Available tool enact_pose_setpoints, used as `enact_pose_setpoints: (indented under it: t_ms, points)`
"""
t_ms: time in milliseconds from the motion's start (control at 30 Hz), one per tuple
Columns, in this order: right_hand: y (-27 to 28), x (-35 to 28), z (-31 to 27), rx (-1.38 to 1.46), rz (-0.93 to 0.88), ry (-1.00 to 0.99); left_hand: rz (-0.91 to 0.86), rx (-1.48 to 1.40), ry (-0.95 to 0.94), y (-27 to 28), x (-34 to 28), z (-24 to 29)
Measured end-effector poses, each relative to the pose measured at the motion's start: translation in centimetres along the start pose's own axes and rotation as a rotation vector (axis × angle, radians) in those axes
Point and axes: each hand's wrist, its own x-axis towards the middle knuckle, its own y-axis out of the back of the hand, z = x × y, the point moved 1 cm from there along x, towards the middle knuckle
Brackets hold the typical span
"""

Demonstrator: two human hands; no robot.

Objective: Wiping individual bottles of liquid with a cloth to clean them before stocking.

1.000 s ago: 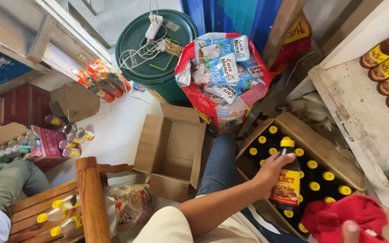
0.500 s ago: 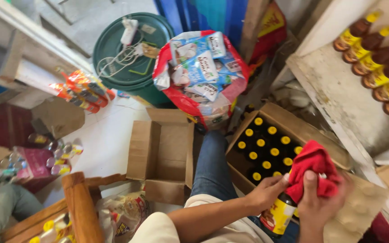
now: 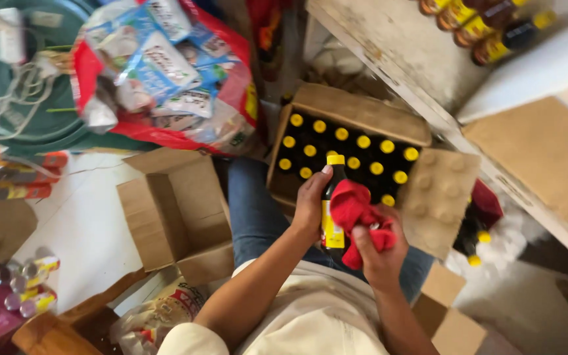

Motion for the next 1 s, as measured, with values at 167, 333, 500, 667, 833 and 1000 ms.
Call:
enact_pose_setpoints:
  t_ms: [167, 333, 500, 667, 833, 1000]
  points:
    - [0.8, 0.8, 2.7, 0.275, 0.258, -0.219, -0.226, 0.241, -0.022, 1.5, 0.2, -4.6]
    - [1.8, 4.1, -1.1, 0.095, 0.247, -0.086, -0.179, -0.079, 0.513, -2.3, -2.9, -0.9]
    - [6.7, 6.8, -1.6, -0.179, 0.269, 0.083, -0.434, -0.121, 0.527, -0.9, -1.9, -0.3]
    - [7.5, 11.5, -5.2, -0.412, -0.218, -0.233, -0.206, 0.945, -0.078, -3.3, -2.0, 3.9]
    - [2.0, 14.9, -7.2, -0.669, -0.481, -0.092, -0.433, 1.340, -0.768, -3.5, 0.4, 6.2]
    - [-2.0, 19.3, -6.5, -0.875, -0.586, 0.035, -0.358, 1.335, -0.818, -3.3, 3.9, 8.1]
